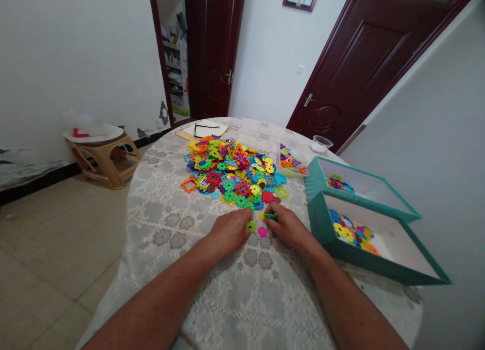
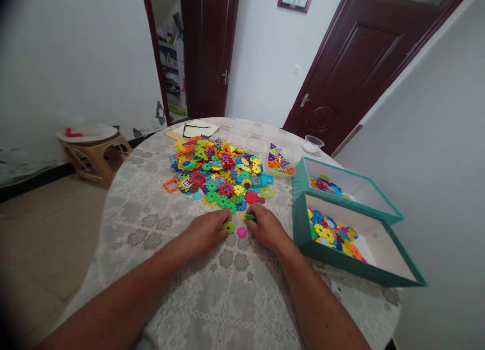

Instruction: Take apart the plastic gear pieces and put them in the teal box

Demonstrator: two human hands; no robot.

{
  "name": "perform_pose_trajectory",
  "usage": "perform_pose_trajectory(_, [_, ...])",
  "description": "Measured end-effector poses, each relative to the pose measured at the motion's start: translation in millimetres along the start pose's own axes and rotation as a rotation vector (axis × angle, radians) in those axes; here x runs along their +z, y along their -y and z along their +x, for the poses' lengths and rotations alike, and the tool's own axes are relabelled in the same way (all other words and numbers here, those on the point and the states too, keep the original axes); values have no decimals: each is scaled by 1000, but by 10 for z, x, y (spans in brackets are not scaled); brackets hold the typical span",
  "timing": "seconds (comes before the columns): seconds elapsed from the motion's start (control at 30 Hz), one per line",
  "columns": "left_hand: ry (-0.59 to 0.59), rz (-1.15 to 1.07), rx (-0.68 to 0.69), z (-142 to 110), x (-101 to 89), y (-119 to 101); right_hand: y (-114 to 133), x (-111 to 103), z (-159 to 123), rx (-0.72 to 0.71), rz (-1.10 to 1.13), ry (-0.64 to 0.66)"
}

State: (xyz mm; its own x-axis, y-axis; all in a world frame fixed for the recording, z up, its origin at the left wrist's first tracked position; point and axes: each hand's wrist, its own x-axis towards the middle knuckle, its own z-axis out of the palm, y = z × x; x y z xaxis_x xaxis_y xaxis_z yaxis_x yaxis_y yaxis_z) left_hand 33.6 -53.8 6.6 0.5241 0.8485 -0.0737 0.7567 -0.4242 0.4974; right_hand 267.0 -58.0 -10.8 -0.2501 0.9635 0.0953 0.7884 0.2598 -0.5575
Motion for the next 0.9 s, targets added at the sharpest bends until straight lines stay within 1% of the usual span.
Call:
perform_pose_trajectory(0.13, [-41,-64,54,36,47,31,9,10,14,4,-22,-6])
perform_pose_trajectory(0.27, [-51,-136,124,45,43,-10,101,6,33,48,-95,19])
perform_pose_trajectory(0.4, [-79,-175,172,32,58,-12,158,7,58,98,-133,-15])
perform_pose_trajectory(0.57, [-59,-251,128,40,37,36,153,7,37,47,-63,-70])
perform_pose_trajectory(0.73, [-101,-313,135,54,-9,21,272,-23,-57,38,-14,-55])
perform_pose_trajectory(0.8, [-114,-334,121,44,-25,1,339,-94,-104,-9,-17,-107])
perform_pose_trajectory(0.9, [-99,-397,96,11,-40,-20,371,-321,-192,-96,-68,-276])
